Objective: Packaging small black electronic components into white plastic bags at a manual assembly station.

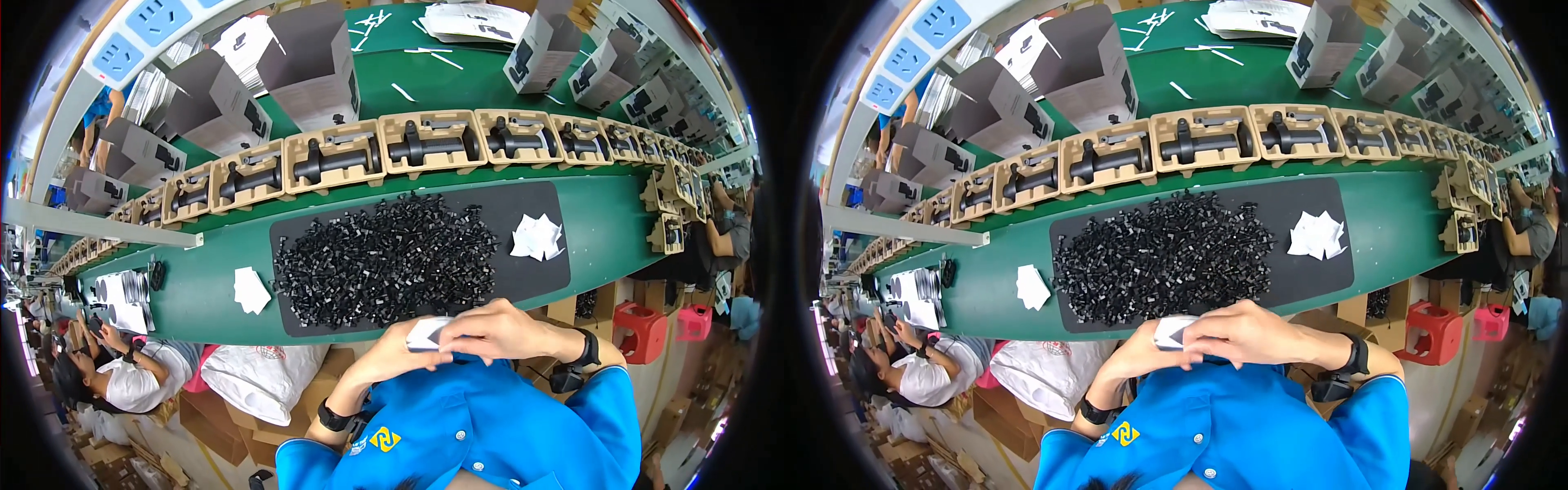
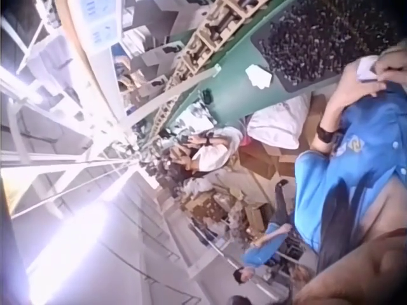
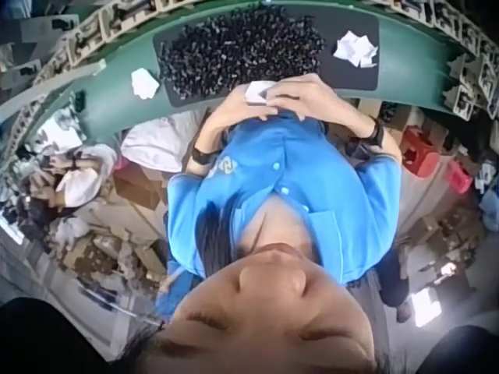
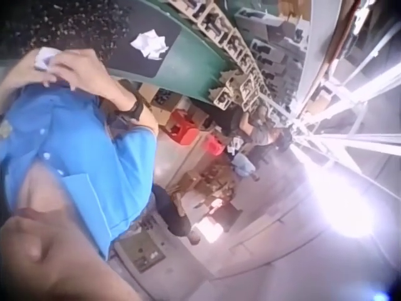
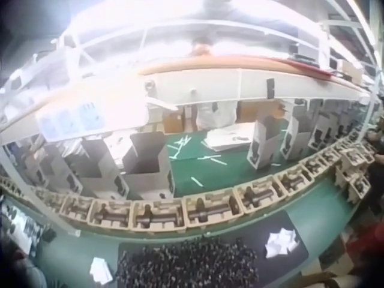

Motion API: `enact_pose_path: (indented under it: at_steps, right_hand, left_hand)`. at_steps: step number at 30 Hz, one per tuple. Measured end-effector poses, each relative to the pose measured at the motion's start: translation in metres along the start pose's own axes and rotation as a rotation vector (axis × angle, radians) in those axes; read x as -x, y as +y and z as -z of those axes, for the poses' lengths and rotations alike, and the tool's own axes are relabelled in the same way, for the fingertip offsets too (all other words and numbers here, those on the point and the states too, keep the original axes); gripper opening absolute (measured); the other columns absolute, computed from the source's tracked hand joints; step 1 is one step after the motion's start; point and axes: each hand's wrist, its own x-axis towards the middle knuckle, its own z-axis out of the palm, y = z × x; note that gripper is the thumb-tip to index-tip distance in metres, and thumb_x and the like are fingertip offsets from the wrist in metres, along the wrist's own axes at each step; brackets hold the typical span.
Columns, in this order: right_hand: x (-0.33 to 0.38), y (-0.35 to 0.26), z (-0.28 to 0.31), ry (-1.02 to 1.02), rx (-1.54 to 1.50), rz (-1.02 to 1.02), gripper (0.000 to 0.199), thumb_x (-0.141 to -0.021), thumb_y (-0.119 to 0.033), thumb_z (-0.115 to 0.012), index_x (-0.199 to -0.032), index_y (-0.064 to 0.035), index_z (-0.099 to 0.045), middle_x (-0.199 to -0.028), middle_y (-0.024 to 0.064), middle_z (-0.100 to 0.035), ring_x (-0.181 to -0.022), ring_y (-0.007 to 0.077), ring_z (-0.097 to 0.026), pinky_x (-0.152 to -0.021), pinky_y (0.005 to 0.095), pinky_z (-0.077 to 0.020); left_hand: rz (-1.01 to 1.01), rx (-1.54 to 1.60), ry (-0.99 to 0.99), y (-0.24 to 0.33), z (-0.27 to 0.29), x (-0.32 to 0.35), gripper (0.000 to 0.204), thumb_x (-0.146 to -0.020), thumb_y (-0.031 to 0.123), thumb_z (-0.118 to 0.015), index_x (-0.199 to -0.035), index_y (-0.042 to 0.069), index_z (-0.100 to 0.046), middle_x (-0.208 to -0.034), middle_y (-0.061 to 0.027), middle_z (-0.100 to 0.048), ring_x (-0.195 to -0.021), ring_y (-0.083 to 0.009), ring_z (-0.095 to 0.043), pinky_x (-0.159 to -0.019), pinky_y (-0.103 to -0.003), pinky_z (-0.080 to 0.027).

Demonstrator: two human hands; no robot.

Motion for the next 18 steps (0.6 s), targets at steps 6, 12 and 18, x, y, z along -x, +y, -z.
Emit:
enact_pose_path:
  at_steps: [6, 12, 18]
  right_hand:
    - [-0.016, -0.005, -0.035, -0.571, 0.233, -0.22, 0.026, -0.086, -0.02, -0.058, -0.091, 0.0059, -0.055, -0.087, 0.0217, -0.063, -0.083, 0.0399, -0.061, -0.073, 0.047, -0.049]
    - [-0.057, 0.062, -0.016, -0.184, -0.109, -0.209, 0.016, -0.079, -0.003, -0.056, -0.094, -0.0023, -0.062, -0.093, 0.0145, -0.061, -0.074, 0.0304, -0.064, -0.061, 0.0388, -0.052]
    - [-0.109, 0.207, -0.05, 0.265, 0.869, -0.042, 0.017, -0.078, -0.013, -0.065, -0.094, -0.0101, -0.062, -0.091, 0.0067, -0.053, -0.07, 0.0256, -0.062, -0.056, 0.0364, -0.0511]
  left_hand:
    - [-0.079, -0.485, -0.047, -0.013, 0.011, 0.0, 0.049, -0.068, 0.014, -0.076, -0.112, 0.001, -0.058, -0.096, -0.0069, -0.066, -0.088, -0.016, -0.062, -0.079, -0.032, -0.049]
    - [-0.128, -0.543, 0.397, -0.04, 0.047, 0.015, 0.046, -0.067, 0.014, -0.08, -0.108, 0.005, -0.062, -0.09, -0.005, -0.066, -0.081, -0.0105, -0.059, -0.072, -0.026, -0.048]
    - [-0.054, -0.307, 0.539, -0.024, 0.06, 0.039, 0.041, -0.072, 0.006, -0.076, -0.111, 0.004, -0.063, -0.081, 0.0026, -0.062, -0.072, -0.0036, -0.055, -0.064, -0.02, -0.047]
